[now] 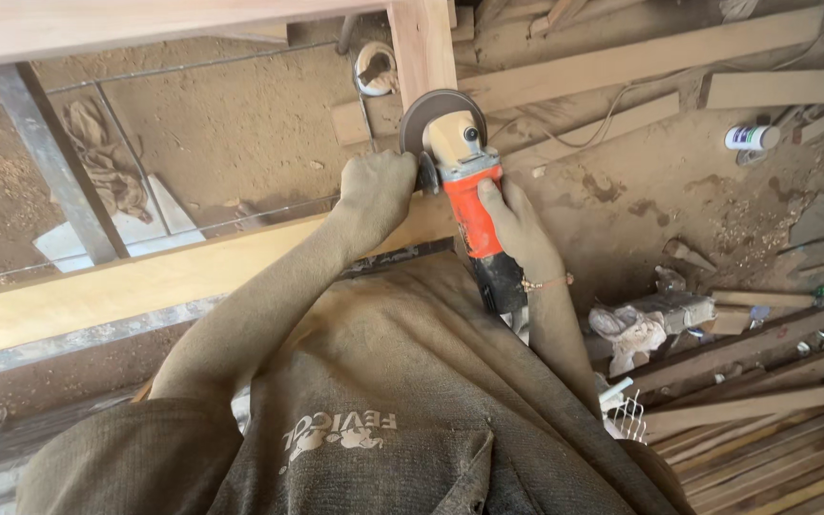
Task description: The person uses an angle grinder with a sanding disc to smooth the surfaces and edges of a wooden frame resting on a metal workbench. The person moves the tool along the frame's length and corners, then sets the tool down.
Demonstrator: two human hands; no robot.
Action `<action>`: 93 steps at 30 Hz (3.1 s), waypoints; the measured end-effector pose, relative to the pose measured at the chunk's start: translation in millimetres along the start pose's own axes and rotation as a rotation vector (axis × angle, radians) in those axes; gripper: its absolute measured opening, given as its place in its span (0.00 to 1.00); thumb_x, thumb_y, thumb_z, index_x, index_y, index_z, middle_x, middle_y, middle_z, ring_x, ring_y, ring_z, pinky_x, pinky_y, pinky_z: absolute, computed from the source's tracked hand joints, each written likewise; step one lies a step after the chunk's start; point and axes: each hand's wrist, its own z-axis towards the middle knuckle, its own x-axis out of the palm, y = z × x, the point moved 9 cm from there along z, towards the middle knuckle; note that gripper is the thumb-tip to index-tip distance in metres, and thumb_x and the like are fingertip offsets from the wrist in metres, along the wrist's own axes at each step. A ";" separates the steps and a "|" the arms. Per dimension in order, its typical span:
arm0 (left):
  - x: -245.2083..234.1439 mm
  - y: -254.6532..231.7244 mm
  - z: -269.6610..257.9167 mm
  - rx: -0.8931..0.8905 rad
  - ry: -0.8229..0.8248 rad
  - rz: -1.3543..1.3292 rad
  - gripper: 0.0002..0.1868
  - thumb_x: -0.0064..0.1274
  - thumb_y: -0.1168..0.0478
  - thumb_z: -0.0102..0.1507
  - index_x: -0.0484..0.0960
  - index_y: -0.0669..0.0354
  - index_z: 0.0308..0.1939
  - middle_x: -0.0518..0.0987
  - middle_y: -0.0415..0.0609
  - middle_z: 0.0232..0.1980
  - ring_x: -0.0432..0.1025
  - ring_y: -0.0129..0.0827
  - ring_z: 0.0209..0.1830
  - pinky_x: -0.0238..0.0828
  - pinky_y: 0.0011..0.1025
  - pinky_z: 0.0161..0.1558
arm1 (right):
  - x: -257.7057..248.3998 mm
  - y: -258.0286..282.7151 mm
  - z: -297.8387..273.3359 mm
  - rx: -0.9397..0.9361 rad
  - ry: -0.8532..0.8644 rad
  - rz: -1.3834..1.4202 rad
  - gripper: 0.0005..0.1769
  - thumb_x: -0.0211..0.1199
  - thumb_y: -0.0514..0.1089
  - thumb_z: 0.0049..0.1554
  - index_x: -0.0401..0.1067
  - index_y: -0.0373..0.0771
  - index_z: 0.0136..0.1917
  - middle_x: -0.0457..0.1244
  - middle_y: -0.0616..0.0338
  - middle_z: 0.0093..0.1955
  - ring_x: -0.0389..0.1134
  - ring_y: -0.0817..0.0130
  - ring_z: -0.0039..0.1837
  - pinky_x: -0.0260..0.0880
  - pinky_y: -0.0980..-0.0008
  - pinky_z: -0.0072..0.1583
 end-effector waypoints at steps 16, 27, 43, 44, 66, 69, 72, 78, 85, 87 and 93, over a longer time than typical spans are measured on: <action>72.1 -69.2 -77.9 0.150 0.079 0.005 0.09 0.58 0.63 0.59 0.81 0.56 0.44 0.84 0.51 0.43 0.81 0.41 0.44 0.77 0.39 0.41 | 18.4 -88.1 -141.1 0.143 -0.183 0.316 0.28 0.50 0.57 0.68 0.67 0.31 0.67 0.67 0.55 0.57 0.69 0.70 0.54 0.72 0.67 0.55; 54.0 3.2 -119.0 -0.153 -0.348 -0.231 0.11 0.59 0.67 0.53 0.80 0.58 0.40 0.84 0.52 0.37 0.81 0.43 0.41 0.77 0.40 0.38 | 44.2 -57.1 -56.8 0.016 0.157 0.129 0.30 0.50 0.56 0.68 0.59 0.33 0.75 0.64 0.56 0.65 0.68 0.71 0.61 0.70 0.68 0.62; 38.6 278.3 -395.8 -0.574 -0.514 -0.249 0.19 0.61 0.64 0.52 0.77 0.59 0.46 0.83 0.58 0.39 0.79 0.54 0.38 0.76 0.48 0.38 | 414.1 103.7 -58.9 -0.325 0.510 -0.413 0.25 0.51 0.55 0.67 0.69 0.33 0.65 0.71 0.48 0.54 0.74 0.60 0.55 0.71 0.62 0.58; 38.4 289.7 -409.9 -0.620 -0.502 -0.244 0.18 0.63 0.61 0.54 0.77 0.59 0.47 0.82 0.59 0.38 0.79 0.54 0.38 0.76 0.48 0.38 | 430.5 111.2 -57.7 -0.327 0.507 -0.507 0.27 0.51 0.57 0.65 0.69 0.34 0.65 0.71 0.45 0.55 0.73 0.54 0.56 0.70 0.59 0.58; 63.1 30.7 -126.8 0.245 0.090 0.009 0.10 0.56 0.64 0.60 0.86 0.53 0.46 0.85 0.48 0.46 0.81 0.41 0.49 0.77 0.38 0.44 | 136.7 -71.7 -138.1 0.150 -0.269 0.352 0.30 0.47 0.59 0.69 0.67 0.31 0.68 0.67 0.56 0.59 0.69 0.71 0.56 0.72 0.68 0.58; 67.2 -22.4 -88.5 0.374 0.138 0.061 0.21 0.55 0.64 0.61 0.77 0.57 0.59 0.85 0.47 0.47 0.81 0.41 0.49 0.77 0.39 0.40 | 99.7 -111.4 -146.5 0.182 -0.463 0.433 0.31 0.46 0.60 0.70 0.67 0.31 0.68 0.67 0.56 0.60 0.69 0.70 0.58 0.72 0.67 0.59; 53.0 -40.0 -51.9 0.421 0.171 0.100 0.30 0.55 0.63 0.62 0.68 0.60 0.68 0.85 0.48 0.46 0.81 0.42 0.48 0.77 0.39 0.39 | 79.4 -131.3 -135.4 0.245 -0.530 0.504 0.33 0.45 0.63 0.68 0.67 0.34 0.69 0.68 0.59 0.61 0.71 0.71 0.59 0.73 0.69 0.60; 17.5 -30.7 17.2 0.399 0.132 0.216 0.16 0.55 0.63 0.62 0.82 0.52 0.55 0.85 0.47 0.51 0.80 0.40 0.52 0.79 0.40 0.42 | 54.7 -100.4 -68.4 0.103 -0.457 0.548 0.37 0.48 0.67 0.67 0.68 0.31 0.69 0.69 0.52 0.59 0.74 0.66 0.55 0.77 0.63 0.56; -50.0 37.9 120.1 0.261 -0.070 0.215 0.10 0.56 0.63 0.61 0.88 0.51 0.45 0.85 0.48 0.50 0.80 0.39 0.51 0.79 0.37 0.43 | 30.1 -52.9 75.4 0.055 -0.302 0.646 0.38 0.49 0.69 0.66 0.65 0.35 0.72 0.68 0.56 0.60 0.73 0.67 0.55 0.75 0.64 0.57; -82.9 62.9 138.4 0.212 -0.111 0.209 0.10 0.56 0.62 0.61 0.88 0.51 0.45 0.85 0.48 0.49 0.80 0.39 0.50 0.79 0.38 0.44 | 31.2 -20.5 115.1 0.020 -0.247 0.630 0.37 0.49 0.68 0.66 0.64 0.36 0.73 0.68 0.57 0.62 0.73 0.68 0.57 0.76 0.65 0.59; -147.7 169.3 105.1 0.075 -0.136 0.154 0.09 0.60 0.61 0.58 0.87 0.53 0.41 0.85 0.49 0.44 0.81 0.40 0.46 0.79 0.39 0.39 | 105.6 69.6 173.9 0.063 -0.185 0.342 0.39 0.45 0.71 0.67 0.70 0.35 0.68 0.69 0.61 0.55 0.72 0.74 0.52 0.75 0.70 0.54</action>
